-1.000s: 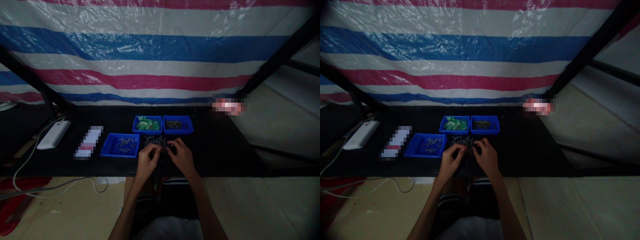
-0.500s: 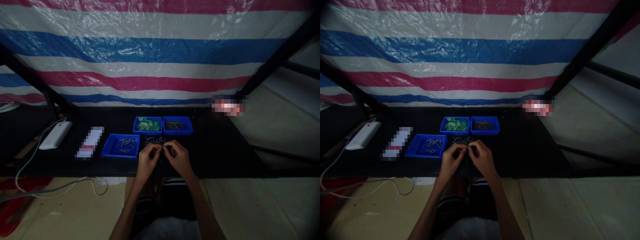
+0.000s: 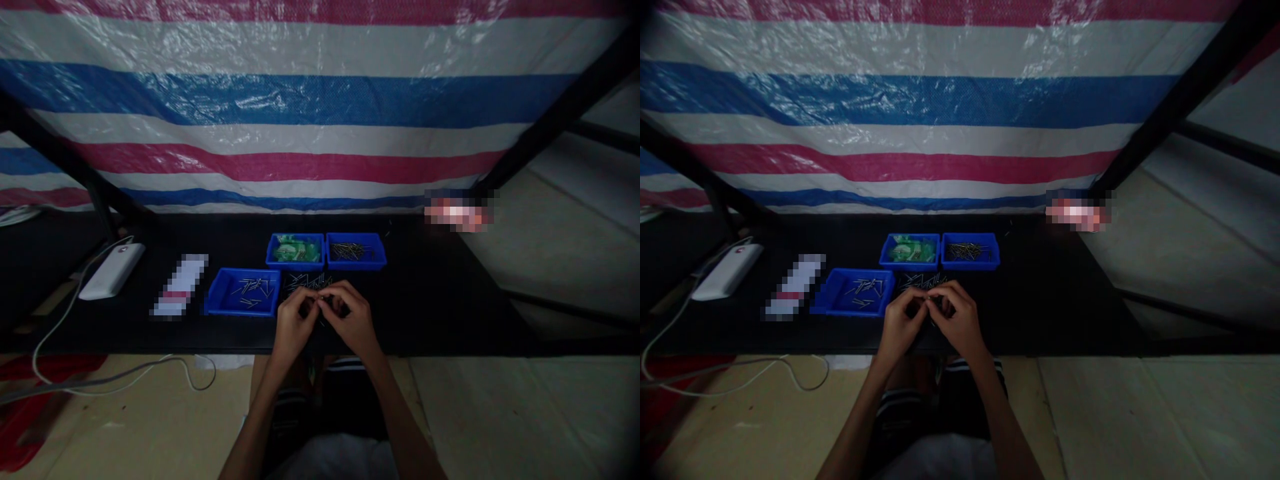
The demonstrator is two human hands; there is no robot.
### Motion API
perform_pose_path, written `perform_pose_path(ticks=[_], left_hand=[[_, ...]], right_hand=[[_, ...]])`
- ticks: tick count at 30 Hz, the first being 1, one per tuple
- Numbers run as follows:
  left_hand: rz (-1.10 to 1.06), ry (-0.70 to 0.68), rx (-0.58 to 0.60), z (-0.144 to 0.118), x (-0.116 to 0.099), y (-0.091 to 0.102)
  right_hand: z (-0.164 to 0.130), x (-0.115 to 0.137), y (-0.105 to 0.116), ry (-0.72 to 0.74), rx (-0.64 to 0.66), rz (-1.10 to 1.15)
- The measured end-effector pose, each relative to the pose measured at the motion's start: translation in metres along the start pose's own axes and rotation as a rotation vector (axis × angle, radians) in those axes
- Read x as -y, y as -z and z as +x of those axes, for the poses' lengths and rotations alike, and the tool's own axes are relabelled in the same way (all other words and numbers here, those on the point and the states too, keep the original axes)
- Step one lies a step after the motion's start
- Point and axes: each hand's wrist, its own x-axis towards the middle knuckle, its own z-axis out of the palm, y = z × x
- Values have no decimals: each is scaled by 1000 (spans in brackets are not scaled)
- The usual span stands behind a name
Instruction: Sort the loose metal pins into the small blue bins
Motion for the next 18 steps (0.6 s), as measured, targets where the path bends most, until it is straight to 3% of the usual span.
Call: perform_pose_path(ticks=[18], left_hand=[[-49,2,13,1,-4,0]], right_hand=[[-4,-3,1,-63,13,16]])
